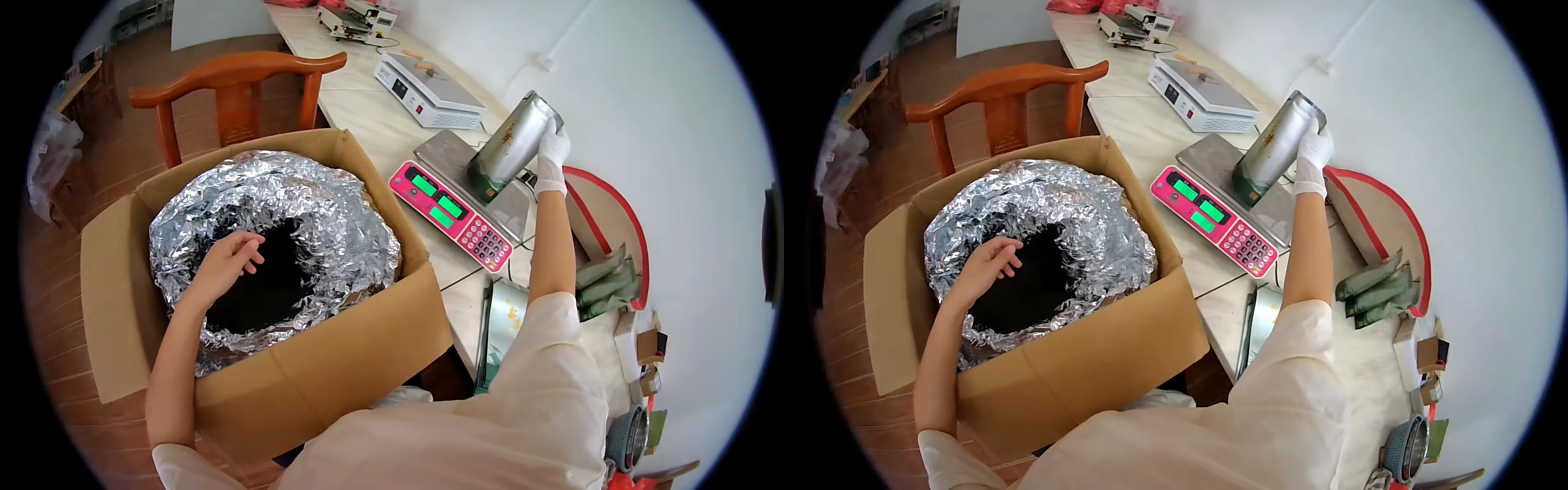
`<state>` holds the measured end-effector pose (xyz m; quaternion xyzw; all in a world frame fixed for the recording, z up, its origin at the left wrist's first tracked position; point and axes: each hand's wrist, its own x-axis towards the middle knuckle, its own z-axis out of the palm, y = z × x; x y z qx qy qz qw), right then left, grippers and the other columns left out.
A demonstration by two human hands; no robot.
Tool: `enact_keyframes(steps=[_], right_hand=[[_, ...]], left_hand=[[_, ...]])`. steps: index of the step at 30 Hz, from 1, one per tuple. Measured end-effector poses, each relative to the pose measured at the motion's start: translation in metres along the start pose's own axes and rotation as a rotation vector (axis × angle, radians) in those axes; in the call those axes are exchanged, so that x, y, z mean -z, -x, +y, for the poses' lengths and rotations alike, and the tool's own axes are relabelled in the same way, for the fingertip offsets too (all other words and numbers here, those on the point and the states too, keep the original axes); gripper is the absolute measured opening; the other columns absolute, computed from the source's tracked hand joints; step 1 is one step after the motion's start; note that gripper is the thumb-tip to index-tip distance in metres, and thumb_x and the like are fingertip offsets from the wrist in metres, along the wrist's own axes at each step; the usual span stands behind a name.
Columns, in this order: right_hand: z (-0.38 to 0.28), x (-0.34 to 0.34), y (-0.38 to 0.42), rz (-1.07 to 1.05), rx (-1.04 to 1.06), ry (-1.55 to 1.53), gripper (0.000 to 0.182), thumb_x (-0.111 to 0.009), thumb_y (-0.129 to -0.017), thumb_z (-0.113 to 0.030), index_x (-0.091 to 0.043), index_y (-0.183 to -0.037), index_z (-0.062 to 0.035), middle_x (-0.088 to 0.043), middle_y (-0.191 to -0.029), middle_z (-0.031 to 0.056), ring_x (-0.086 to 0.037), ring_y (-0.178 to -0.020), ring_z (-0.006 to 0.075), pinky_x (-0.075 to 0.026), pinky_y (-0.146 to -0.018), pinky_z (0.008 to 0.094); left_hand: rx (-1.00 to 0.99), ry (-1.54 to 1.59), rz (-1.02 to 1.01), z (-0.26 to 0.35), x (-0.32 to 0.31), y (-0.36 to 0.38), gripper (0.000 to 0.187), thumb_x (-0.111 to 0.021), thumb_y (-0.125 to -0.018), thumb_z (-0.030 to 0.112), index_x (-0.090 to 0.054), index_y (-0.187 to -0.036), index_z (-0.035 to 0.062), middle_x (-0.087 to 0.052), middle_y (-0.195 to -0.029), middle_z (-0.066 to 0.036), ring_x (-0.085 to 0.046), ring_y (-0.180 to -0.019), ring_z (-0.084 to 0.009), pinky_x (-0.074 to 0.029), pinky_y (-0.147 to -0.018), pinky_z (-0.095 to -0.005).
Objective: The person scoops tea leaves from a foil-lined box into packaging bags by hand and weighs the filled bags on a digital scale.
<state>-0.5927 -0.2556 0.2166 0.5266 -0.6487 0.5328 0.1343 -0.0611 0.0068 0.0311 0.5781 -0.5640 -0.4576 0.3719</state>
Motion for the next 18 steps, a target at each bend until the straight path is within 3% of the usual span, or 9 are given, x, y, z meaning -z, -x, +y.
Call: enact_keyframes(steps=[2, 4, 6, 8, 11, 13, 15, 16, 18], right_hand=[[0.003, -0.009, 0.006, 0.058, -0.012, -0.08, 0.039, -0.049, -0.089, -0.033, -0.062, -0.107, -0.0008, -0.065, -0.091, 0.0219, -0.063, -0.086, 0.0361, -0.047, -0.078, 0.0406], [-0.03, -0.001, 0.025, 0.066, -0.062, -0.144, 0.033, -0.048, -0.091, -0.029, -0.065, -0.102, -0.0025, -0.065, -0.091, 0.0214, -0.064, -0.083, 0.0353, -0.048, -0.074, 0.0404], [-0.06, 0.002, 0.037, 0.181, 0.256, -0.168, 0.033, -0.047, -0.092, -0.028, -0.064, -0.104, -0.0023, -0.065, -0.091, 0.0211, -0.064, -0.082, 0.0345, -0.047, -0.073, 0.0403], [-0.111, 0.02, 0.056, 0.16, 0.304, -0.163, 0.029, -0.049, -0.093, -0.025, -0.064, -0.104, -0.0023, -0.065, -0.089, 0.0198, -0.063, -0.08, 0.0335, -0.047, -0.073, 0.0381], [-0.175, 0.044, 0.095, 0.154, 0.492, -0.45, 0.026, -0.054, -0.091, -0.021, -0.064, -0.104, -0.0009, -0.066, -0.086, 0.0174, -0.063, -0.078, 0.0288, -0.047, -0.073, 0.0344], [-0.208, 0.048, 0.126, -0.081, 0.443, -0.682, 0.022, -0.057, -0.09, -0.016, -0.063, -0.105, -0.0013, -0.067, -0.087, 0.0132, -0.062, -0.077, 0.0218, -0.047, -0.073, 0.0313], [-0.228, 0.035, 0.166, -0.21, 0.469, -0.801, 0.022, -0.057, -0.09, -0.015, -0.063, -0.107, -0.0018, -0.067, -0.089, 0.0114, -0.061, -0.079, 0.0183, -0.047, -0.075, 0.0298], [-0.237, 0.029, 0.187, -0.317, 0.487, -0.895, 0.023, -0.056, -0.09, -0.014, -0.063, -0.108, -0.0022, -0.067, -0.091, 0.0095, -0.06, -0.081, 0.0149, -0.046, -0.077, 0.0283], [-0.251, 0.013, 0.236, -0.491, 0.521, -0.928, 0.025, -0.057, -0.09, -0.012, -0.062, -0.112, -0.0028, -0.066, -0.097, 0.008, -0.059, -0.087, 0.0123, -0.045, -0.082, 0.0256]], left_hand=[[-0.018, 0.0, 0.033, -0.003, 0.003, 0.0, 0.029, -0.045, -0.095, 0.026, -0.057, -0.111, 0.0044, -0.062, -0.082, -0.003, -0.054, -0.068, -0.009, -0.042, -0.063, -0.0222], [-0.016, -0.008, 0.056, -0.007, 0.004, -0.001, 0.028, -0.046, -0.095, 0.025, -0.057, -0.111, 0.0055, -0.06, -0.082, -0.002, -0.053, -0.068, -0.0079, -0.041, -0.063, -0.0215], [-0.022, -0.011, 0.097, -0.005, 0.008, -0.001, 0.027, -0.046, -0.095, 0.024, -0.057, -0.112, 0.0066, -0.059, -0.082, -0.001, -0.052, -0.069, -0.0067, -0.041, -0.062, -0.0207], [-0.151, 0.058, 0.135, 0.003, 0.007, 0.001, 0.026, -0.048, -0.095, 0.023, -0.057, -0.113, 0.0075, -0.059, -0.081, 0.0, -0.052, -0.07, -0.0061, -0.04, -0.063, -0.0206], [-0.29, 0.126, 0.201, 0.012, 0.008, 0.001, 0.036, -0.053, -0.093, 0.026, -0.049, -0.124, 0.008, -0.058, -0.095, -0.004, -0.055, -0.085, -0.0106, -0.042, -0.076, -0.0229], [-0.38, 0.186, 0.276, 0.018, 0.008, 0.004, 0.043, -0.055, -0.092, 0.028, -0.044, -0.129, 0.0077, -0.058, -0.102, -0.006, -0.055, -0.093, -0.0131, -0.042, -0.083, -0.0247], [-0.528, 0.185, 0.342, 0.028, 0.012, 0.008, 0.069, -0.059, -0.087, 0.042, -0.031, -0.138, 0.0055, -0.05, -0.121, -0.011, -0.05, -0.11, -0.0189, -0.036, -0.097, -0.0314], [-0.513, 0.188, 0.378, 0.031, 0.015, 0.011, 0.069, -0.059, -0.087, 0.042, -0.031, -0.138, 0.0055, -0.05, -0.121, -0.011, -0.05, -0.11, -0.0189, -0.036, -0.097, -0.0314], [-0.763, 0.21, 0.387, 0.038, 0.019, 0.02, 0.082, -0.066, -0.08, 0.046, -0.029, -0.14, 0.0048, -0.047, -0.129, -0.015, -0.046, -0.118, -0.0236, -0.033, -0.101, -0.0374]])
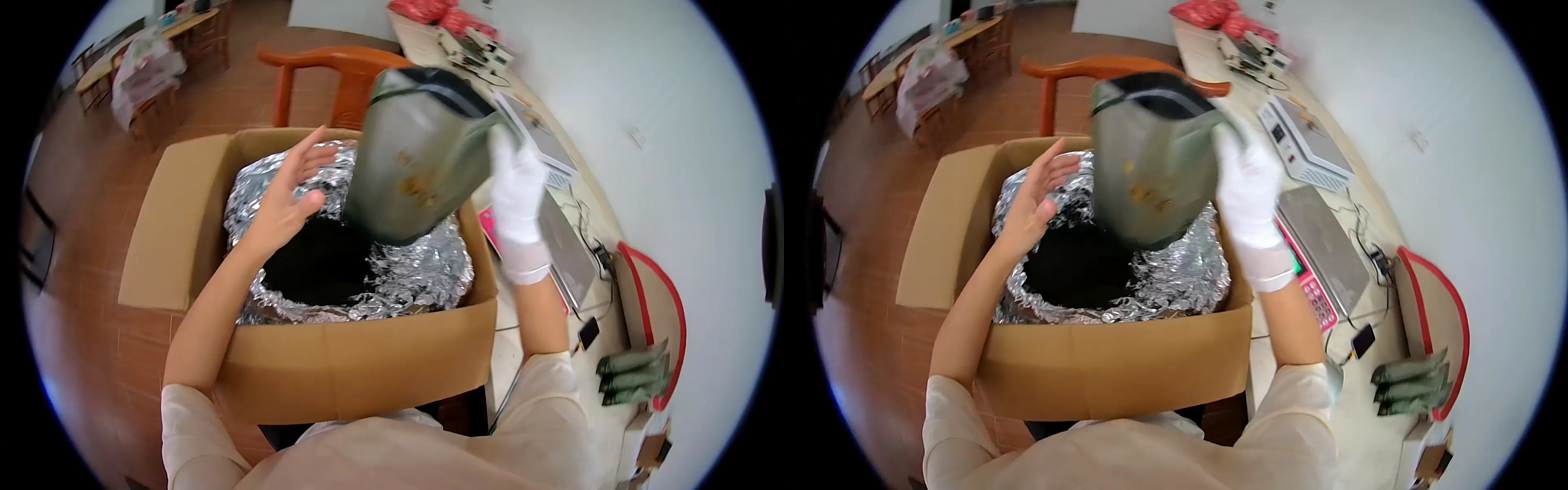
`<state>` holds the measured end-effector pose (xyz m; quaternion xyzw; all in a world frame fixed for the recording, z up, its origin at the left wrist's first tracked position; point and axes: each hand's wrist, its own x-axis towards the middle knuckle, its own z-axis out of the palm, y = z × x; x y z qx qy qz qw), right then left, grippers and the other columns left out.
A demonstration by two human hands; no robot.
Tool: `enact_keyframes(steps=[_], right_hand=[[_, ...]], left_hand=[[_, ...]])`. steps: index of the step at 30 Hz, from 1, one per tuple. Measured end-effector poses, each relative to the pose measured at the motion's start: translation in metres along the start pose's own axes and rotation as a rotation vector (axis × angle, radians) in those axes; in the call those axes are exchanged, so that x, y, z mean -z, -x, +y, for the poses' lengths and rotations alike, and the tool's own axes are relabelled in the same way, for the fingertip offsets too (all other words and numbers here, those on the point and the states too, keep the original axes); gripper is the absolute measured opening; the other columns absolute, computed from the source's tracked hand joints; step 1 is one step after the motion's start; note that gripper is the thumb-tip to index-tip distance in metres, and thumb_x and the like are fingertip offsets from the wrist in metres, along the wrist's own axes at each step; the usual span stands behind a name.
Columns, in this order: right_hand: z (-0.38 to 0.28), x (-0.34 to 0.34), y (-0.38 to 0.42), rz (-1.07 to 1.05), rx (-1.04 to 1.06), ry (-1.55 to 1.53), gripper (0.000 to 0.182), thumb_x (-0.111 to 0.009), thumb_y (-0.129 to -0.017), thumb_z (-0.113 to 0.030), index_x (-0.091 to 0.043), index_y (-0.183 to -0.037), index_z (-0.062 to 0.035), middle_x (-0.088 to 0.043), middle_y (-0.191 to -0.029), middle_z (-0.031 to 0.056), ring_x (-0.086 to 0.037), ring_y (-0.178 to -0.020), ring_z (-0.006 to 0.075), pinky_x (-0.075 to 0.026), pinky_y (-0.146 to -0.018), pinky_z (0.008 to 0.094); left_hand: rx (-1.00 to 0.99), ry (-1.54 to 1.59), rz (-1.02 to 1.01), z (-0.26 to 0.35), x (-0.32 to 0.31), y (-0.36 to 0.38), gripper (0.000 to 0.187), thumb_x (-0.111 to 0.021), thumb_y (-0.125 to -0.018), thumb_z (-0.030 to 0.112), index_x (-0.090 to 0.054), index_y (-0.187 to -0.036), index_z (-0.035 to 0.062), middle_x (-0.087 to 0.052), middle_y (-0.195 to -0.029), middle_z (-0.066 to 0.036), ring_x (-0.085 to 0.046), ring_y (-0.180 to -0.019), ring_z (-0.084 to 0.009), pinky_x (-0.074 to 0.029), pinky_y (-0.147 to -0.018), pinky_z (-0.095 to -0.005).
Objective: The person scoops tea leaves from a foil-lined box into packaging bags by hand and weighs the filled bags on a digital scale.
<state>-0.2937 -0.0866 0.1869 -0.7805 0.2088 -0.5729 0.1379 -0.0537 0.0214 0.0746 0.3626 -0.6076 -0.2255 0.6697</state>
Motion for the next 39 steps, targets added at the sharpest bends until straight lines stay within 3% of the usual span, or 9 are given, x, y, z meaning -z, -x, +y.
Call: enact_keyframes(steps=[2, 6, 10, 17, 19, 20, 24, 29, 39], right_hand=[[-0.005, -0.042, 0.026, -0.163, -0.119, -0.126, 0.027, -0.058, -0.09, -0.012, -0.061, -0.114, -0.0013, -0.066, -0.099, 0.0081, -0.058, -0.089, 0.011, -0.044, -0.084, 0.0241], [0.015, -0.085, 0.052, -0.245, -0.298, -0.372, 0.025, -0.059, -0.091, -0.016, -0.062, -0.107, 0.0018, -0.064, -0.096, 0.0017, -0.055, -0.085, 0.0082, -0.043, -0.078, 0.0224], [0.024, -0.077, 0.053, -0.279, -0.506, -0.555, 0.024, -0.06, -0.09, -0.016, -0.063, -0.105, 0.0032, -0.064, -0.095, 0.0023, -0.055, -0.085, 0.0073, -0.044, -0.077, 0.0217], [0.042, -0.065, 0.053, -0.208, -0.474, -0.482, 0.024, -0.063, -0.088, -0.019, -0.065, -0.1, 0.0014, -0.066, -0.083, 0.005, -0.055, -0.074, 0.0082, -0.044, -0.07, 0.0235], [0.044, -0.062, 0.054, -0.344, -0.35, -0.034, 0.023, -0.062, -0.088, -0.021, -0.066, -0.098, -0.0012, -0.064, -0.076, 0.0116, -0.055, -0.067, 0.0121, -0.045, -0.067, 0.0248], [0.037, -0.064, 0.058, -0.384, -0.242, 0.016, 0.022, -0.061, -0.087, -0.023, -0.067, -0.095, -0.0041, -0.061, -0.074, 0.0149, -0.059, -0.065, 0.0209, -0.047, -0.065, 0.0278], [0.031, -0.076, 0.078, -0.459, 0.009, 0.016, 0.019, -0.06, -0.085, -0.026, -0.067, -0.089, -0.0084, -0.063, -0.074, 0.0086, -0.061, -0.068, 0.0261, -0.049, -0.062, 0.0322], [0.023, -0.067, 0.07, -0.655, 0.266, 0.146, 0.017, -0.059, -0.083, -0.027, -0.063, -0.074, -0.0135, -0.055, -0.066, 0.0035, -0.058, -0.064, 0.0226, -0.046, -0.056, 0.0337], [0.019, -0.056, 0.059, -0.711, 0.181, 0.002, 0.018, -0.068, -0.076, -0.031, -0.066, -0.076, -0.0132, -0.055, -0.07, 0.0034, -0.058, -0.066, 0.0233, -0.046, -0.057, 0.0341]], left_hand=[[-0.037, -0.111, 0.07, -0.011, 0.002, 0.006, 0.085, -0.065, -0.079, 0.053, -0.032, -0.139, 0.0029, -0.047, -0.13, -0.014, -0.045, -0.119, -0.0217, -0.032, -0.102, -0.0357], [0.452, -0.11, 0.181, 0.005, 0.02, 0.003, 0.044, -0.054, -0.092, 0.039, -0.061, -0.11, -0.0002, -0.062, -0.097, -0.003, -0.054, -0.092, -0.0077, -0.043, -0.084, -0.0246], [0.234, -0.099, 0.297, -0.017, 0.022, -0.001, 0.037, -0.049, -0.096, 0.033, -0.063, -0.101, -0.001, -0.059, -0.083, 0.003, -0.049, -0.079, -0.0043, -0.042, -0.073, -0.0205], [0.212, -0.257, 0.162, -0.012, 0.037, -0.009, 0.031, -0.051, -0.095, 0.027, -0.06, -0.104, -0.0007, -0.061, -0.094, -0.001, -0.052, -0.088, -0.0083, -0.042, -0.083, -0.024], [0.121, -0.354, 0.151, -0.003, 0.03, -0.011, 0.042, -0.057, -0.091, 0.029, -0.05, -0.121, 0.001, -0.057, -0.115, -0.007, -0.049, -0.11, -0.0157, -0.036, -0.097, -0.0309], [0.126, -0.35, 0.137, 0.01, 0.021, -0.012, 0.042, -0.057, -0.091, 0.029, -0.05, -0.121, 0.001, -0.057, -0.115, -0.007, -0.049, -0.11, -0.0157, -0.036, -0.097, -0.0309], [-0.067, -0.885, -0.305, 0.03, -0.01, -0.011, 0.065, -0.077, -0.067, 0.035, -0.051, -0.119, 0.005, -0.056, -0.113, -0.009, -0.049, -0.11, -0.0261, -0.035, -0.096, -0.0391], [0.086, -0.877, -0.412, 0.023, -0.011, -0.005, 0.018, -0.073, -0.071, 0.021, -0.063, -0.074, 0.0066, -0.062, -0.075, -0.005, -0.059, -0.078, -0.0258, -0.042, -0.074, -0.0349], [-0.126, -0.853, -0.4, 0.026, -0.012, -0.003, 0.009, -0.068, -0.075, 0.018, -0.064, -0.076, 0.0102, -0.059, -0.07, -0.004, -0.058, -0.067, -0.024, -0.044, -0.061, -0.0348]])
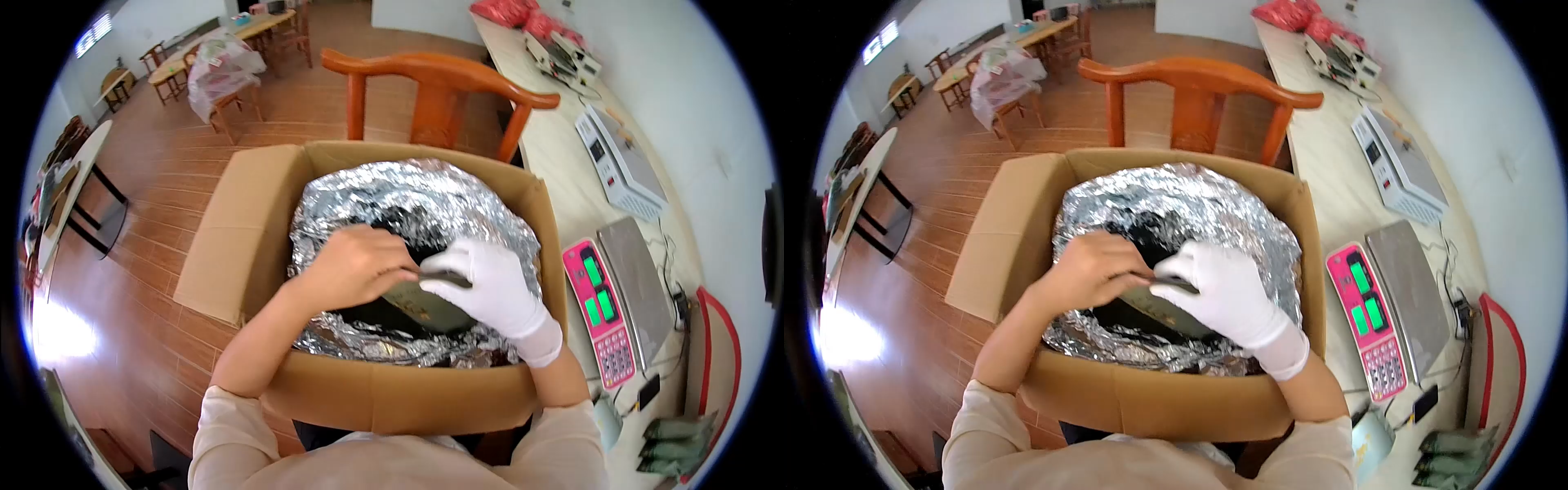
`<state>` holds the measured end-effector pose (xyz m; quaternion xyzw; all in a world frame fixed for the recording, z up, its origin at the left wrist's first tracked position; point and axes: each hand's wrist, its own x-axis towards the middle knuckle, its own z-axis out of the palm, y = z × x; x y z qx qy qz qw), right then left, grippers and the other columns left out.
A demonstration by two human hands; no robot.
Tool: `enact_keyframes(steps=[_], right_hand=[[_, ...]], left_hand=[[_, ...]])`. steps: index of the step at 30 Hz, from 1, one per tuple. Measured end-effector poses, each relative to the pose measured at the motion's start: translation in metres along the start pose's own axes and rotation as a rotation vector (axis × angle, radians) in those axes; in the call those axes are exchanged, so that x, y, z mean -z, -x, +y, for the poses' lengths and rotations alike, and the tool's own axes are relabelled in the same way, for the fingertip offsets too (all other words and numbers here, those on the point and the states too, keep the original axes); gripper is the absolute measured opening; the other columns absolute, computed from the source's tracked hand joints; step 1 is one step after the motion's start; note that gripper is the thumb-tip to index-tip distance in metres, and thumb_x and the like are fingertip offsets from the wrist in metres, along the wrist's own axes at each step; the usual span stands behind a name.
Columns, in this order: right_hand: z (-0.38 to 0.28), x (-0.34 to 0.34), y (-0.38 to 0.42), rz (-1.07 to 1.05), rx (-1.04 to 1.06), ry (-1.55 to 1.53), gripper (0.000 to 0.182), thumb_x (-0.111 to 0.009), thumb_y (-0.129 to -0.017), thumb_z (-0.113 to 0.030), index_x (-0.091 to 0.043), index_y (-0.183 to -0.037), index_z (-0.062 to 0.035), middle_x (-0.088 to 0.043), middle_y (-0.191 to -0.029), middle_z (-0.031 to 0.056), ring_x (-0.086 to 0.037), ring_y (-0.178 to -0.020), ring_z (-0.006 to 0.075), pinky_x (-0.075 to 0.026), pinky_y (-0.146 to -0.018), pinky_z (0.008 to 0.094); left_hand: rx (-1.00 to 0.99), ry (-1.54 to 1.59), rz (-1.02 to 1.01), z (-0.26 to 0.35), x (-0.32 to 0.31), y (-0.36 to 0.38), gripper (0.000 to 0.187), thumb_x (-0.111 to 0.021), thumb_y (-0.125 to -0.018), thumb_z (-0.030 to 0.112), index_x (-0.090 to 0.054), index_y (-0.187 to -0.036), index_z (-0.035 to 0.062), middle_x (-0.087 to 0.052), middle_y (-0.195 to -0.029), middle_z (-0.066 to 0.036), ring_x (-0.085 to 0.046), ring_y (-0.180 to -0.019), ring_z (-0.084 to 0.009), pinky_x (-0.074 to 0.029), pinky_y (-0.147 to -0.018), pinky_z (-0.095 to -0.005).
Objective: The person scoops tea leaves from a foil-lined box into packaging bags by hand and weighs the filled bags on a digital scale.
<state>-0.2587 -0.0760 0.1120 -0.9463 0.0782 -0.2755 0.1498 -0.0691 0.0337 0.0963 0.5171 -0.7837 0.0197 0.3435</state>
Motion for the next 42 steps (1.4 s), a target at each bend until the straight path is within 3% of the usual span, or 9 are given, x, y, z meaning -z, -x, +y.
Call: enact_keyframes(steps=[9, 17, 20, 27, 30, 33, 37, 40, 42], right_hand=[[-0.004, -0.003, 0.0, 0.27, -0.107, -0.067, 0.01, -0.071, -0.073, -0.018, -0.07, -0.079, -0.011, -0.057, -0.065, 0.0054, -0.057, -0.059, 0.0232, -0.045, -0.053, 0.0308], [-0.009, -0.007, 0.003, 0.363, -0.259, -0.363, 0.01, -0.071, -0.075, -0.01, -0.069, -0.082, -0.003, -0.06, -0.07, 0.0079, -0.058, -0.063, 0.0189, -0.046, -0.061, 0.028], [-0.004, -0.018, 0.008, 0.501, -0.369, -0.472, 0.012, -0.069, -0.079, -0.009, -0.065, -0.083, 0.0012, -0.06, -0.077, 0.0074, -0.057, -0.071, 0.0155, -0.045, -0.066, 0.0262], [-0.005, -0.027, 0.007, 0.53, -0.517, -0.694, 0.013, -0.068, -0.082, -0.01, -0.062, -0.085, 0.0009, -0.057, -0.076, 0.0024, -0.052, -0.074, 0.0104, -0.042, -0.069, 0.0239], [-0.01, -0.025, 0.007, 0.554, -0.525, -0.8, 0.014, -0.067, -0.083, -0.012, -0.062, -0.086, 0.0012, -0.057, -0.078, 0.0009, -0.051, -0.074, 0.0087, -0.042, -0.068, 0.0237], [-0.001, -0.015, 0.007, 0.359, -0.54, -0.784, 0.015, -0.067, -0.082, -0.013, -0.063, -0.089, 0.0002, -0.059, -0.081, 0.0031, -0.054, -0.075, 0.0107, -0.043, -0.07, 0.0247], [0.006, 0.003, -0.001, 0.172, -0.183, -0.307, 0.027, -0.07, -0.075, -0.016, -0.065, -0.099, -0.0048, -0.064, -0.091, 0.0104, -0.061, -0.083, 0.0233, -0.047, -0.076, 0.0312], [-0.006, 0.0, 0.0, 0.116, 0.024, -0.011, 0.049, -0.073, -0.071, -0.033, -0.059, -0.112, -0.0092, -0.062, -0.089, 0.0118, -0.06, -0.082, 0.027, -0.048, -0.073, 0.0345], [-0.008, -0.014, 0.008, -0.021, -0.023, 0.102, 0.031, -0.069, -0.074, -0.034, -0.064, -0.093, -0.0102, -0.06, -0.078, 0.0072, -0.06, -0.069, 0.0251, -0.047, -0.062, 0.0346]], left_hand=[[0.172, -0.066, 0.038, 0.002, 0.017, 0.002, 0.019, -0.074, -0.072, 0.021, -0.063, -0.075, 0.0065, -0.062, -0.073, -0.006, -0.06, -0.07, -0.0238, -0.047, -0.063, -0.0322], [0.409, 0.464, 0.262, -0.005, 0.022, 0.003, 0.026, -0.077, -0.071, 0.014, -0.062, -0.091, 0.0057, -0.063, -0.089, -0.004, -0.059, -0.088, -0.0133, -0.046, -0.082, -0.03], [0.518, 1.071, 0.315, -0.001, 0.013, -0.002, 0.045, -0.08, -0.07, 0.022, -0.06, -0.106, 0.0045, -0.063, -0.098, -0.005, -0.057, -0.096, -0.0128, -0.044, -0.087, -0.0305], [0.741, 0.779, 0.24, -0.018, -0.001, 0.004, 0.029, -0.078, -0.073, 0.024, -0.068, -0.089, 0.0014, -0.067, -0.082, -0.002, -0.058, -0.077, -0.0075, -0.047, -0.073, -0.0249], [0.655, 0.705, 0.33, -0.012, 0.009, 0.003, 0.025, -0.077, -0.074, 0.023, -0.069, -0.084, 0.0016, -0.066, -0.076, -0.001, -0.056, -0.07, -0.006, -0.047, -0.068, -0.0231], [0.663, 0.689, 0.337, -0.011, 0.018, 0.007, 0.023, -0.077, -0.074, 0.022, -0.07, -0.084, 0.0022, -0.066, -0.075, 0.0, -0.055, -0.069, -0.0053, -0.046, -0.066, -0.0225], [0.614, 0.389, 0.302, -0.01, 0.012, 0.01, 0.023, -0.076, -0.074, 0.023, -0.069, -0.081, 0.0027, -0.064, -0.066, -0.005, -0.057, -0.059, -0.0077, -0.046, -0.057, -0.025], [0.301, 0.231, 0.247, 0.001, -0.008, 0.005, 0.019, -0.076, -0.073, 0.021, -0.069, -0.076, 0.0034, -0.065, -0.069, -0.009, -0.061, -0.058, -0.0165, -0.047, -0.056, -0.0265], [0.247, 0.237, 0.179, 0.006, -0.017, 0.005, 0.018, -0.075, -0.074, 0.021, -0.07, -0.077, 0.0041, -0.066, -0.071, -0.007, -0.063, -0.062, -0.018, -0.049, -0.058, -0.0273]])
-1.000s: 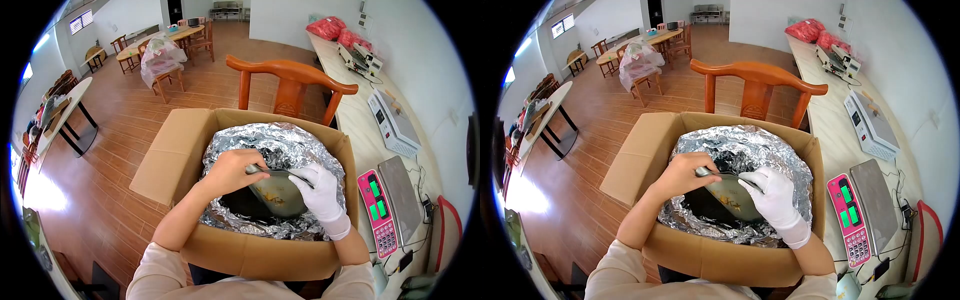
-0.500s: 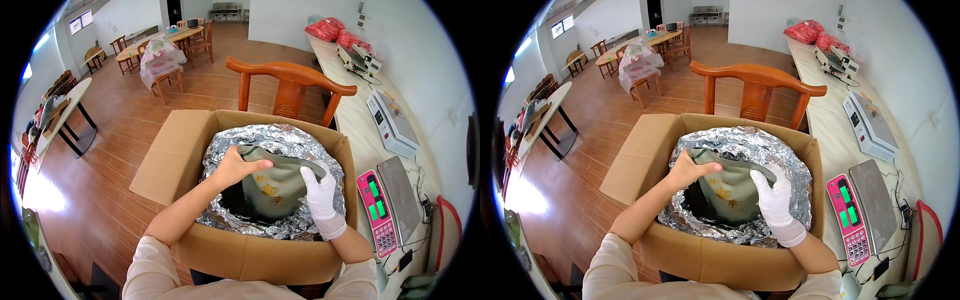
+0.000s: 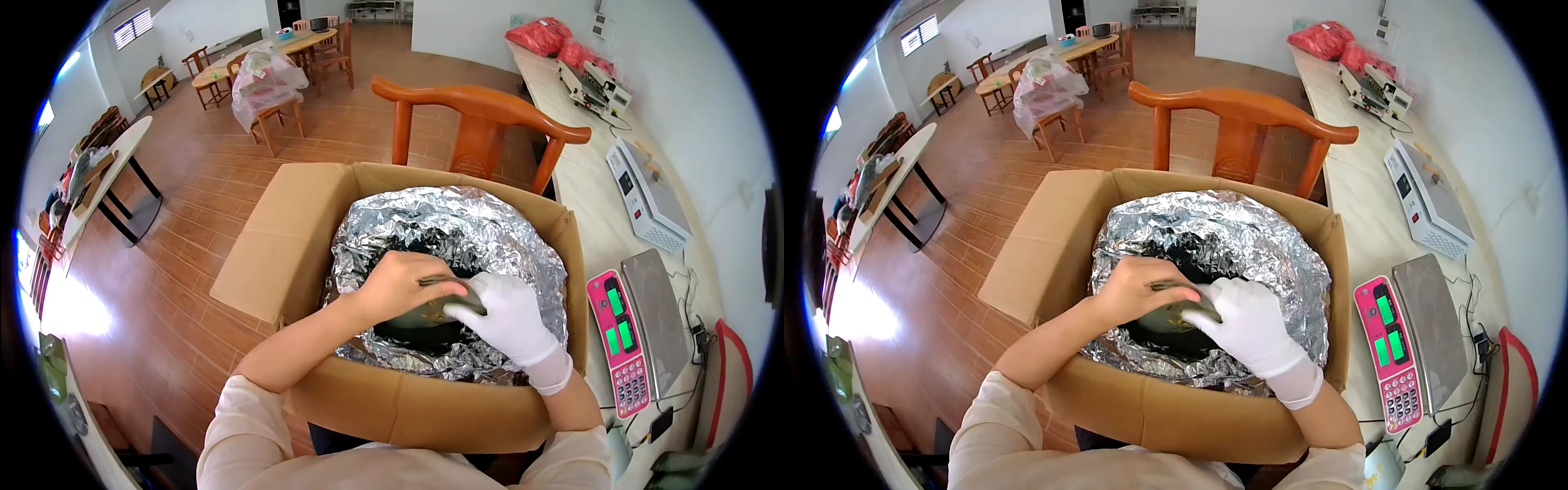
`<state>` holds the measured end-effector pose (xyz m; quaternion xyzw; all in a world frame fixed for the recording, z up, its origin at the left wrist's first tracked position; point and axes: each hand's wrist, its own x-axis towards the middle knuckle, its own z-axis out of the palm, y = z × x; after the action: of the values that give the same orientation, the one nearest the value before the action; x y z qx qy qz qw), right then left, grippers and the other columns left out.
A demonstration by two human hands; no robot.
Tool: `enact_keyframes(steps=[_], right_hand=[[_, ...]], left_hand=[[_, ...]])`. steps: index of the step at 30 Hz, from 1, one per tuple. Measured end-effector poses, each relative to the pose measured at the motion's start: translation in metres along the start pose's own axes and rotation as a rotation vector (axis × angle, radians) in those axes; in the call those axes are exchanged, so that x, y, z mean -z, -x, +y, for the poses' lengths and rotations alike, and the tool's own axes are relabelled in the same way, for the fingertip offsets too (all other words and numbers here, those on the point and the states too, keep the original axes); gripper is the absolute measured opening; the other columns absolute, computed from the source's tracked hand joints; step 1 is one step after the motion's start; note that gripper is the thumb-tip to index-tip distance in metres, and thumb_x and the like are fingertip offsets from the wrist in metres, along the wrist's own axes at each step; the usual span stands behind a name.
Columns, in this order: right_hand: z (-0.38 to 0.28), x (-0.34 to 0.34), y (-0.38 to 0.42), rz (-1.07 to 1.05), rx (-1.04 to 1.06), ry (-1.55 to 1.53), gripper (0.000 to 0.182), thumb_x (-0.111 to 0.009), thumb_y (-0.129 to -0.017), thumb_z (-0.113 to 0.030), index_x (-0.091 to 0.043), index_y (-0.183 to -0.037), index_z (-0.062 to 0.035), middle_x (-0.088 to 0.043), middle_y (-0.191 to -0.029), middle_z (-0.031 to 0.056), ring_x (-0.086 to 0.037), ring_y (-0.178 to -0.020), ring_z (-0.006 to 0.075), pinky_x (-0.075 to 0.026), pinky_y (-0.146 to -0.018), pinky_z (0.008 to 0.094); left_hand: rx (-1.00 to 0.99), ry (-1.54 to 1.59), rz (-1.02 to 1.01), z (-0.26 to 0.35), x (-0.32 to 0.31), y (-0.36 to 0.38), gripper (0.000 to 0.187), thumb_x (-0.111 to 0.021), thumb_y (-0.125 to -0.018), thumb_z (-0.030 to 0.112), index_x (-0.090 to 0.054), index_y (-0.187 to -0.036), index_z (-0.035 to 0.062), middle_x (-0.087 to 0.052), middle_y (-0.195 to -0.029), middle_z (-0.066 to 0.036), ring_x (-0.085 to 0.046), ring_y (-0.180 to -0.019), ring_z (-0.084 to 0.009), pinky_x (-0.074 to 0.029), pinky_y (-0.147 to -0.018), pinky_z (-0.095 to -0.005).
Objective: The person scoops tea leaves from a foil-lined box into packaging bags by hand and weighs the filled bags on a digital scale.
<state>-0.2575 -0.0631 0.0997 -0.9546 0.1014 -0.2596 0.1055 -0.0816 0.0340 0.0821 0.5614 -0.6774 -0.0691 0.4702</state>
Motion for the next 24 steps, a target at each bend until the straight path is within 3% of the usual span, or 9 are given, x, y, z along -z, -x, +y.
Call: enact_keyframes(steps=[2, 5, 9, 12, 15, 16, 19, 20, 24], right_hand=[[0.001, -0.006, 0.003, 0.014, -0.001, 0.07, 0.02, -0.065, -0.079, -0.03, -0.064, -0.071, -0.0118, -0.056, -0.065, 0.0038, -0.057, -0.056, 0.0236, -0.045, -0.051, 0.0336], [0.004, -0.002, 0.004, 0.09, 0.001, -0.018, 0.02, -0.065, -0.079, -0.029, -0.064, -0.069, -0.012, -0.055, -0.062, 0.0036, -0.057, -0.053, 0.0239, -0.045, -0.049, 0.0334], [0.017, 0.012, 0.004, 0.041, 0.076, -0.021, 0.022, -0.066, -0.079, -0.03, -0.064, -0.07, -0.0102, -0.057, -0.062, 0.0059, -0.058, -0.054, 0.0243, -0.046, -0.049, 0.0335], [0.024, 0.019, 0.004, -0.062, 0.08, 0.013, 0.027, -0.064, -0.079, -0.035, -0.063, -0.07, -0.0095, -0.055, -0.06, 0.0075, -0.058, -0.055, 0.0246, -0.046, -0.049, 0.034], [0.027, 0.025, 0.004, -0.214, -0.156, -0.177, 0.037, -0.061, -0.08, -0.045, -0.066, -0.076, -0.0088, -0.06, -0.066, 0.011, -0.06, -0.062, 0.0298, -0.047, -0.056, 0.0375], [0.032, 0.021, 0.005, -0.171, -0.132, -0.229, 0.034, -0.066, -0.079, -0.038, -0.063, -0.073, -0.0049, -0.058, -0.063, 0.0145, -0.058, -0.058, 0.0319, -0.045, -0.054, 0.0373], [0.032, 0.014, 0.007, -0.078, -0.114, -0.182, 0.031, -0.066, -0.079, -0.035, -0.062, -0.074, -0.0049, -0.057, -0.066, 0.0137, -0.057, -0.062, 0.0311, -0.045, -0.057, 0.0369], [0.032, 0.01, 0.007, -0.056, -0.124, -0.206, 0.029, -0.063, -0.08, -0.036, -0.065, -0.083, -0.0077, -0.061, -0.075, 0.0109, -0.061, -0.068, 0.0294, -0.048, -0.06, 0.036], [0.03, -0.011, 0.008, 0.104, -0.096, -0.213, 0.025, -0.064, -0.08, -0.031, -0.061, -0.08, -0.0069, -0.057, -0.072, 0.0102, -0.058, -0.065, 0.0297, -0.047, -0.058, 0.0371]], left_hand=[[0.004, 0.003, -0.044, -0.001, -0.002, 0.001, 0.019, -0.075, -0.074, 0.022, -0.07, -0.079, 0.0046, -0.067, -0.074, -0.007, -0.064, -0.066, -0.0192, -0.05, -0.06, -0.0283], [0.002, 0.141, -0.059, 0.003, 0.006, -0.006, 0.024, -0.077, -0.072, 0.024, -0.069, -0.084, 0.0043, -0.067, -0.076, -0.007, -0.064, -0.067, -0.021, -0.05, -0.061, -0.0295], [0.133, 0.114, -0.25, 0.0, 0.011, -0.004, 0.031, -0.077, -0.071, 0.027, -0.064, -0.083, 0.0018, -0.062, -0.072, -0.012, -0.061, -0.063, -0.0228, -0.047, -0.058, -0.0318], [0.092, 0.12, -0.196, -0.012, 0.006, 0.0, 0.026, -0.075, -0.075, 0.023, -0.061, -0.073, 0.0004, -0.053, -0.059, -0.009, -0.049, -0.052, -0.0183, -0.041, -0.05, -0.0302], [0.003, 0.122, -0.106, -0.013, 0.004, 0.0, 0.026, -0.07, -0.08, 0.016, -0.053, -0.069, -0.0011, -0.042, -0.057, -0.009, -0.038, -0.051, -0.0172, -0.036, -0.048, -0.0294], [0.019, 0.14, -0.085, -0.013, 0.001, 0.0, 0.025, -0.069, -0.081, 0.015, -0.053, -0.07, -0.0011, -0.043, -0.058, -0.009, -0.039, -0.051, -0.0167, -0.037, -0.049, -0.0289], [0.124, 0.152, -0.058, -0.022, -0.005, 0.002, 0.023, -0.066, -0.083, 0.015, -0.054, -0.075, -0.0017, -0.044, -0.062, -0.008, -0.04, -0.054, -0.0142, -0.038, -0.051, -0.0279], [0.15, 0.15, -0.043, -0.021, -0.007, 0.002, 0.022, -0.066, -0.084, 0.015, -0.054, -0.075, -0.0018, -0.045, -0.062, -0.008, -0.04, -0.054, -0.0141, -0.038, -0.052, -0.0279], [0.177, 0.124, -0.047, -0.01, -0.006, -0.003, 0.021, -0.065, -0.085, 0.016, -0.055, -0.079, -0.0015, -0.047, -0.063, -0.009, -0.041, -0.055, -0.0137, -0.039, -0.052, -0.0282]])
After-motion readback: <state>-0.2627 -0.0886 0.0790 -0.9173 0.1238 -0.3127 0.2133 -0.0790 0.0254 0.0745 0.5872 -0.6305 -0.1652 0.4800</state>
